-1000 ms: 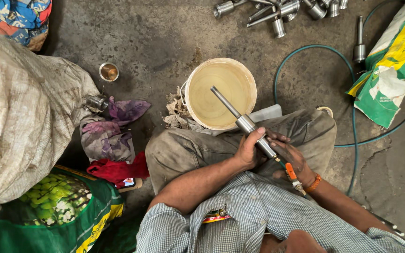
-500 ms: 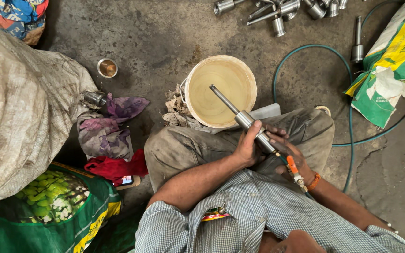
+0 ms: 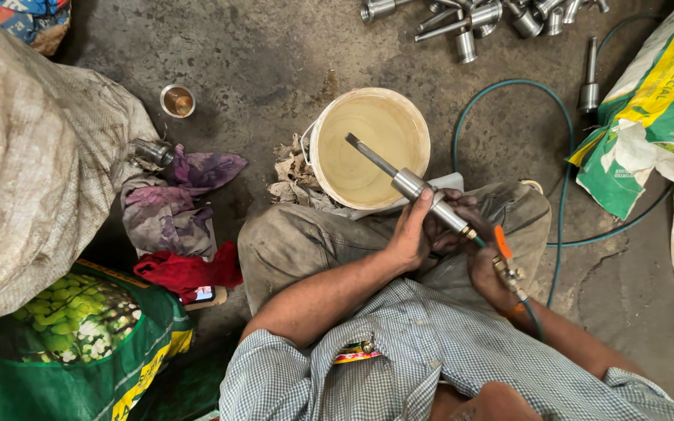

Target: The person sits on the floor and repeatedly cleans cylindrical metal parts. They pick up a part, insert it into a handheld pneumatic tool, and spray it with liquid from a bucket. The cleaned parts are placed into a green crate.

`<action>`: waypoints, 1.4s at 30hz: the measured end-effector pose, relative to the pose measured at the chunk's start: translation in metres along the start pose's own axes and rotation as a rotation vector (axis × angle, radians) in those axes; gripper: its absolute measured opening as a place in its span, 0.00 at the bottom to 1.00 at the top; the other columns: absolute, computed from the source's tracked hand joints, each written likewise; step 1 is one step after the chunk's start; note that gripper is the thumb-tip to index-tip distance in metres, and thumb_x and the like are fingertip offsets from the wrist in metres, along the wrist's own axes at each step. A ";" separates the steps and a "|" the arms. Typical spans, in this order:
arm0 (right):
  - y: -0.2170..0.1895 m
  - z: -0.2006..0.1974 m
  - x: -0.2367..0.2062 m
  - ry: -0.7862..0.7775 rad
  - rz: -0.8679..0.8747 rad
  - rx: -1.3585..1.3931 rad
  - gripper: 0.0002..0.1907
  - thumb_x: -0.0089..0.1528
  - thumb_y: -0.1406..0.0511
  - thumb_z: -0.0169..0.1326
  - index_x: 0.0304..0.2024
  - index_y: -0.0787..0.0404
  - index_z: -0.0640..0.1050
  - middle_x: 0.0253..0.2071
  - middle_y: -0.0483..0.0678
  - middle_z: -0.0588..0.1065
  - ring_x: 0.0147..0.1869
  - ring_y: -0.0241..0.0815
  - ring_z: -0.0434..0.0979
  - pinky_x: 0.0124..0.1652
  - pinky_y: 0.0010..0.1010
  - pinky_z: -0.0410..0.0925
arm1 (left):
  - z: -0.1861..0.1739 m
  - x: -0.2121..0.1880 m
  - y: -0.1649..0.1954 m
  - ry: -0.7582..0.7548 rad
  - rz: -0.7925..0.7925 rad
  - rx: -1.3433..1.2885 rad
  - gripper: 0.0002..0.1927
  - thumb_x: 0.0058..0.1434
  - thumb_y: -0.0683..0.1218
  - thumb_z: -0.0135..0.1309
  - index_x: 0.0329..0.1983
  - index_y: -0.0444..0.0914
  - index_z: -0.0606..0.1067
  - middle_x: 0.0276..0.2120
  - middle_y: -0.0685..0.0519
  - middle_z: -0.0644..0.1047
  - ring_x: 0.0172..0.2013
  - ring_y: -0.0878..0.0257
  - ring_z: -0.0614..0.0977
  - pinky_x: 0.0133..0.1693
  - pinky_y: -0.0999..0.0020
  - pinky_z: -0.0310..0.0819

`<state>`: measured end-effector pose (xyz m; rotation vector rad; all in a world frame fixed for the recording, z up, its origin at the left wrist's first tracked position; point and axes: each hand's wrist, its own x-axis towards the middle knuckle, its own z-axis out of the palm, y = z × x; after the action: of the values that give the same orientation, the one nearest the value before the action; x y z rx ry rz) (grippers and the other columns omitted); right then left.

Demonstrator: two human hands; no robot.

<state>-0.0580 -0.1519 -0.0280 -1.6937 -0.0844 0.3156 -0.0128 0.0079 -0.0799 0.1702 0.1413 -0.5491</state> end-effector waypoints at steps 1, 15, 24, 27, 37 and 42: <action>-0.002 0.001 0.002 -0.002 0.004 0.052 0.48 0.65 0.34 0.36 0.72 0.63 0.57 0.64 0.58 0.69 0.54 0.47 0.78 0.54 0.39 0.70 | 0.000 0.000 0.001 -0.012 -0.012 -0.021 0.32 0.75 0.65 0.44 0.63 0.34 0.67 0.58 0.41 0.75 0.53 0.55 0.80 0.49 0.59 0.79; -0.047 0.014 0.037 0.110 0.293 0.436 0.48 0.65 0.34 0.35 0.74 0.60 0.59 0.61 0.55 0.72 0.50 0.43 0.75 0.50 0.35 0.69 | -0.006 0.006 -0.001 0.027 0.069 0.006 0.31 0.75 0.61 0.48 0.69 0.35 0.65 0.49 0.49 0.76 0.49 0.60 0.79 0.41 0.69 0.73; -0.056 0.013 0.054 0.105 0.407 0.480 0.51 0.63 0.31 0.31 0.71 0.61 0.65 0.63 0.52 0.74 0.47 0.37 0.75 0.46 0.29 0.68 | 0.001 0.003 0.010 0.028 0.087 0.011 0.25 0.73 0.58 0.48 0.63 0.36 0.66 0.48 0.50 0.77 0.47 0.59 0.79 0.39 0.66 0.74; -0.050 0.009 0.057 0.089 0.426 0.479 0.53 0.62 0.30 0.30 0.71 0.61 0.67 0.63 0.51 0.75 0.45 0.36 0.74 0.45 0.28 0.67 | 0.002 0.002 0.011 0.021 0.116 -0.028 0.22 0.75 0.55 0.49 0.61 0.34 0.66 0.48 0.48 0.76 0.44 0.57 0.79 0.37 0.64 0.72; -0.036 0.007 0.076 0.054 0.505 0.408 0.59 0.61 0.29 0.26 0.65 0.72 0.71 0.58 0.51 0.76 0.45 0.37 0.76 0.41 0.27 0.67 | 0.012 0.003 0.024 0.027 0.210 -0.031 0.20 0.71 0.48 0.49 0.62 0.37 0.63 0.48 0.49 0.73 0.40 0.59 0.77 0.36 0.65 0.70; -0.039 0.011 0.085 0.051 0.514 0.424 0.56 0.62 0.30 0.25 0.68 0.69 0.69 0.63 0.51 0.75 0.39 0.36 0.73 0.38 0.26 0.67 | 0.013 0.004 0.028 0.031 0.231 -0.092 0.18 0.69 0.47 0.48 0.58 0.37 0.61 0.46 0.47 0.72 0.38 0.56 0.77 0.34 0.64 0.71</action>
<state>0.0259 -0.1151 -0.0048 -1.2784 0.4355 0.6252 0.0069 0.0267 -0.0645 0.1034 0.1746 -0.3087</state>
